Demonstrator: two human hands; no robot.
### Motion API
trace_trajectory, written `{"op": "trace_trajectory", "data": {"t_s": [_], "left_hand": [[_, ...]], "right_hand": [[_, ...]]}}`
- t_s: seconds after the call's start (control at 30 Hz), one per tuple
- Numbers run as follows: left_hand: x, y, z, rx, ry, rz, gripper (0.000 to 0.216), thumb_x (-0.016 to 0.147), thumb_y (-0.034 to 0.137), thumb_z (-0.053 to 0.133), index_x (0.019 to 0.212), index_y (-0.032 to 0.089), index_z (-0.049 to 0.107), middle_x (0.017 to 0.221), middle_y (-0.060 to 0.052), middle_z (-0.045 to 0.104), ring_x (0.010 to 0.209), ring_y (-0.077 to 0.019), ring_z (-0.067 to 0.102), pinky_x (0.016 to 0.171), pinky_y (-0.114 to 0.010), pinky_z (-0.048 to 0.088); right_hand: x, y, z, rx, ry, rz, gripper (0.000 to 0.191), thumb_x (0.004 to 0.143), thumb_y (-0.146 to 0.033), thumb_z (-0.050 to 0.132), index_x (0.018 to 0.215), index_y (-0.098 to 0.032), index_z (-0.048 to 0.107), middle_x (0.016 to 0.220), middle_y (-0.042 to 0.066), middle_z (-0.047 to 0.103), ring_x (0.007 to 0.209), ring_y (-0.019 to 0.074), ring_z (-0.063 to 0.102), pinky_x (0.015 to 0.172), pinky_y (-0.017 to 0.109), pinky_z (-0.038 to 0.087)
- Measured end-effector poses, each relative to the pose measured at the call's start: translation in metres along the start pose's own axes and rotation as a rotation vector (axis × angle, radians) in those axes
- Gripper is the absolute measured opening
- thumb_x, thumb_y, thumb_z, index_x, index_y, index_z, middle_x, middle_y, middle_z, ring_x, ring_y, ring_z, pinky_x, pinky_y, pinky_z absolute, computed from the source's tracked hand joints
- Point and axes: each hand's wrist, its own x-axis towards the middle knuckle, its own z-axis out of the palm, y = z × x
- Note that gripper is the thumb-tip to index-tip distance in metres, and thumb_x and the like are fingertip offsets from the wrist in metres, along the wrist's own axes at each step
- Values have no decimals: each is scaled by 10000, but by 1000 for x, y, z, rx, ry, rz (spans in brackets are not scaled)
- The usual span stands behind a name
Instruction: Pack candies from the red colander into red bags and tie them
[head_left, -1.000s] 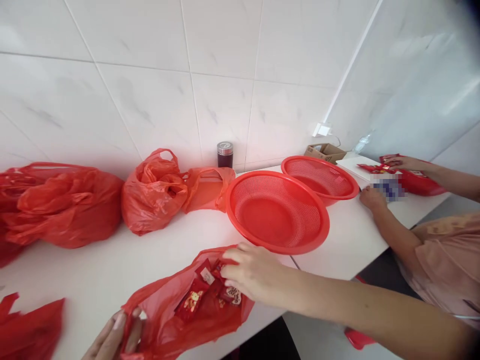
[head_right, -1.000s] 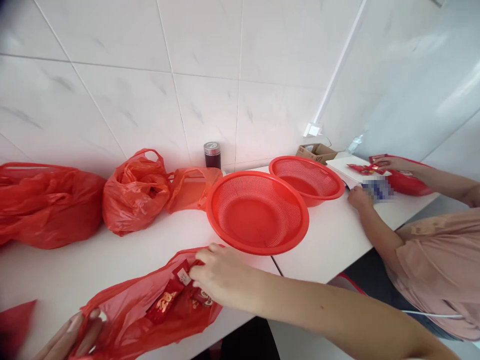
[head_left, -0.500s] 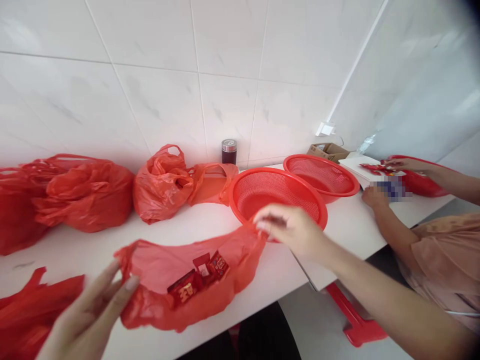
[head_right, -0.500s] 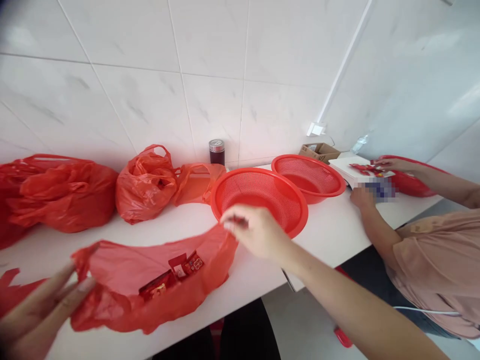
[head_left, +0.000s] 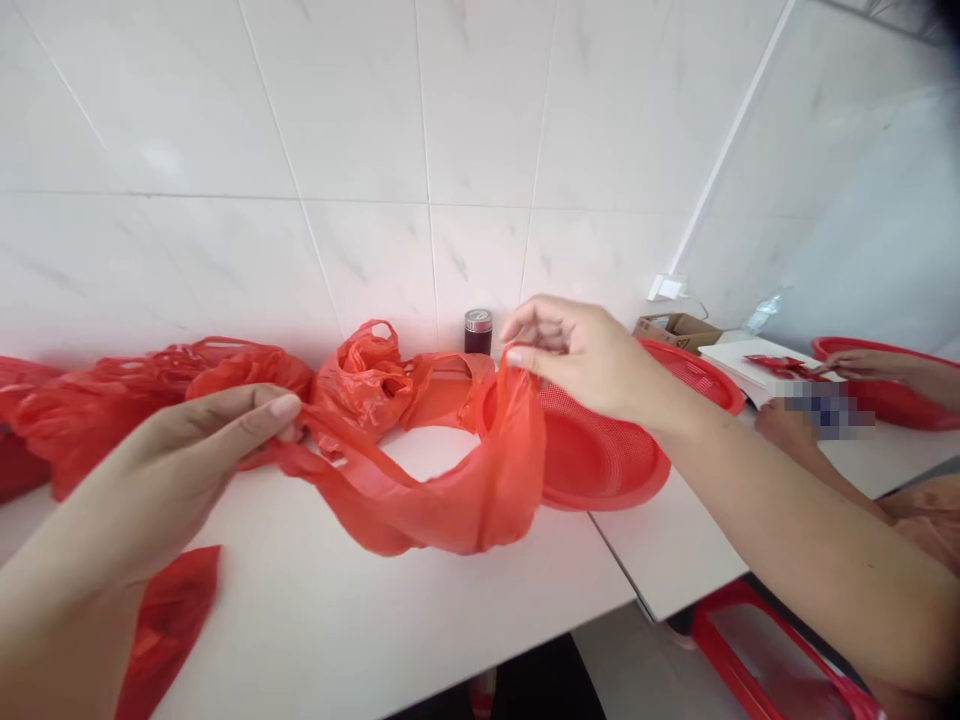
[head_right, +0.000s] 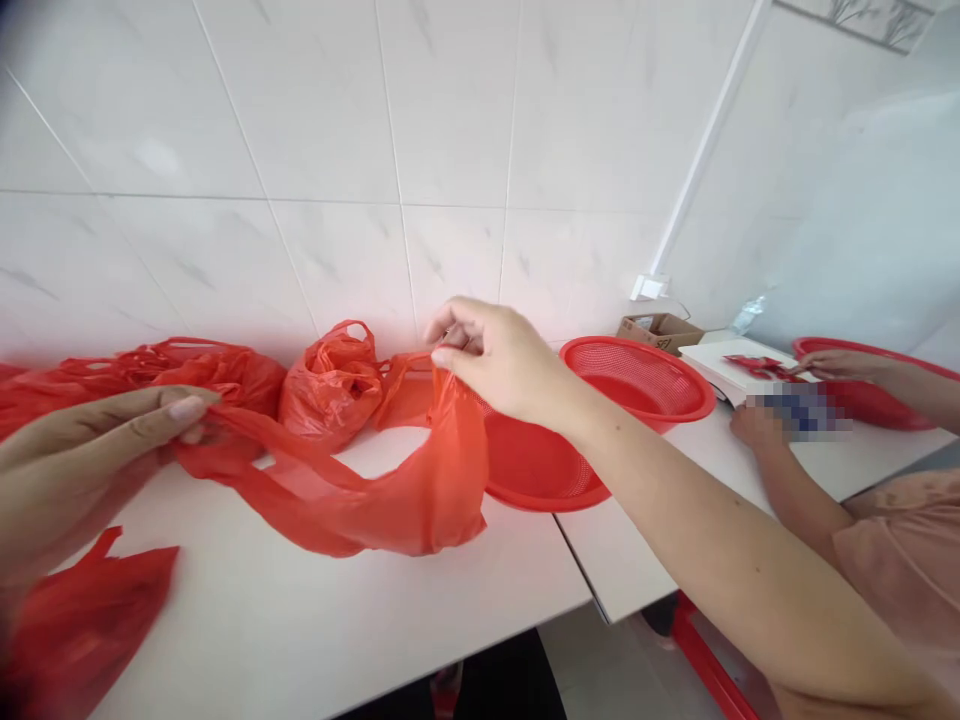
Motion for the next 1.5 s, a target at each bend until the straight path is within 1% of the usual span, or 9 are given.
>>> {"op": "trace_trajectory", "data": {"t_s": [0.17,0.3,0.4,0.57,0.87,1.03,1.13,1.33,1.5], "left_hand": [[-4,4,34,-305,-300,-30,278,871,390,570,1087,229,640,1189,-73,642,1079,-233,598,897,-372,520],[1,3,54,-52,-493,-154,524,852,331,610,1344,360,433,857,34,656,840,-140,636,795,-279,521],[6,5,68,213,-618,-241,447,789,347,659,1218,261,569,728,35,601,637,-130,578,612,-246,499],[10,5,69,128,-466,-307,338,828,516,550,890,203,664,731,2,600,622,-135,557,565,-260,476],[12,-13,62,-48,-467,-369,391,872,531,498,1030,203,642,606,17,595,538,-117,480,614,-267,430],[12,-9,58,36,-601,-220,220,833,397,599,868,196,681,706,-9,606,716,-161,554,715,-287,431],[8,-6,61,231,-589,-177,109,799,309,611,763,212,646,667,34,536,633,-125,488,623,-248,393],[-4,-20,72,668,-277,60,116,745,133,454,711,221,523,645,53,497,529,-103,389,494,-222,316],[-7,-38,80,664,-115,400,116,853,222,436,882,225,548,1034,-40,625,901,-174,599,783,-265,458]], "right_hand": [[12,-3,7,-66,-84,-63,95,829,-181,571,913,-182,615,827,0,625,768,119,599,721,279,483],[31,-13,37,-40,-178,-135,123,812,-145,564,914,-190,616,867,-7,634,793,112,593,732,271,468],[42,-25,68,59,-301,-204,108,819,-147,567,909,-194,605,865,-16,634,783,103,591,719,259,472],[40,-13,95,233,-173,-258,143,861,-213,557,1003,-216,576,1025,1,627,948,117,586,834,286,477],[-2,21,93,267,-49,-69,84,834,-137,507,849,-196,565,863,-11,638,836,122,612,778,286,493],[-28,-2,88,318,-246,-132,60,849,-200,594,896,-232,612,938,-8,668,930,145,621,853,292,480],[-18,11,101,397,-100,-75,165,941,-291,488,1058,-251,597,1078,11,651,1014,145,608,918,317,457],[1,58,141,431,-101,111,277,984,-318,393,1187,-261,573,1081,18,635,1041,155,575,927,341,429],[-7,63,145,632,-241,134,214,941,-295,472,1090,-229,610,908,3,602,803,126,551,745,276,449]]}}
